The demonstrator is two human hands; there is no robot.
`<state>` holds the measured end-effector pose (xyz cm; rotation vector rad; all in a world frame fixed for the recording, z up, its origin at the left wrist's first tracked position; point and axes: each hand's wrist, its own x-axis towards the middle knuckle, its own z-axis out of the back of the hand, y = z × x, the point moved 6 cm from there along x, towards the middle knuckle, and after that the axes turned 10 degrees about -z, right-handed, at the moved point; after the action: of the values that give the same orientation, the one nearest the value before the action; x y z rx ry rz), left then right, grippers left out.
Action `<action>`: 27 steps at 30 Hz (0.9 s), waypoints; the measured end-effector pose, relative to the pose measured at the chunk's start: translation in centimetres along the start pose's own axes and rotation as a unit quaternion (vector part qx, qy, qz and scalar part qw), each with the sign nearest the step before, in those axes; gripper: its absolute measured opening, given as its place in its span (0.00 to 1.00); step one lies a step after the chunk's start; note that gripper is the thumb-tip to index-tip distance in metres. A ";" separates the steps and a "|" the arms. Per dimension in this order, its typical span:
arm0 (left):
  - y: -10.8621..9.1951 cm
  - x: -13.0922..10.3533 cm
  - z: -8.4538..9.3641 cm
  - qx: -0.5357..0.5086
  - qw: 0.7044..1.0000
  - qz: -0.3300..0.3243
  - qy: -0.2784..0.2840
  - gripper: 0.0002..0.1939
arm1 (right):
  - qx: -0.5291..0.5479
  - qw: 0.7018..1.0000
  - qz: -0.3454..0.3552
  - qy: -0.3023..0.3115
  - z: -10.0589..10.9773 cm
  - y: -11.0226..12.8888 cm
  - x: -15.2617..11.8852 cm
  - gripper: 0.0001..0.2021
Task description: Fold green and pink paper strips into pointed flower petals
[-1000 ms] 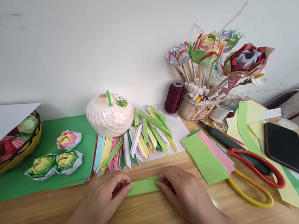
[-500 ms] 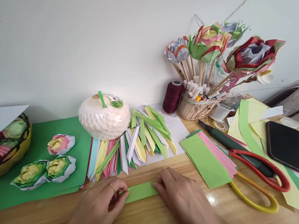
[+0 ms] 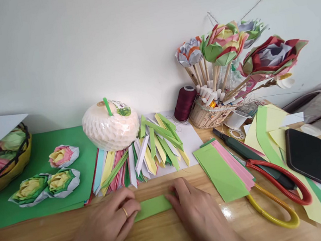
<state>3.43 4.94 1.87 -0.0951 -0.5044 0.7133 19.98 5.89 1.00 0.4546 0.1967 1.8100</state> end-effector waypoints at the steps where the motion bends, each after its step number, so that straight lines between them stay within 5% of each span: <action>1: -0.3 0.1 0.1 0.012 1.000 -0.028 -0.006 0.19 | 0.003 1.000 -0.001 0.004 0.0 0.0 -0.1 0.16; 7: -1.9 -0.5 0.2 0.064 0.979 -0.182 -0.073 0.16 | 0.001 1.000 0.007 0.008 0.0 0.2 -0.1 0.14; 12: -2.2 -1.2 -0.4 0.114 0.970 -0.206 -0.054 0.13 | -0.027 0.997 0.060 -0.050 1.1 0.8 -0.3 0.15; 16: -2.5 -1.4 -0.6 0.141 0.965 -0.214 -0.050 0.13 | -0.033 0.977 0.179 -0.114 3.0 2.4 -2.0 0.12; 20: -2.7 -1.4 -0.6 0.150 0.963 -0.218 -0.051 0.13 | -0.028 0.960 0.270 -0.066 2.9 4.1 -3.5 0.14; 27: -3.0 -1.6 -0.6 0.175 0.958 -0.224 -0.029 0.16 | -0.054 0.956 0.287 -0.034 1.7 4.3 -3.8 0.16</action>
<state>4.52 1.74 1.43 0.3646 -0.4280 0.3508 17.67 0.86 3.30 0.5313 -0.0958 2.3548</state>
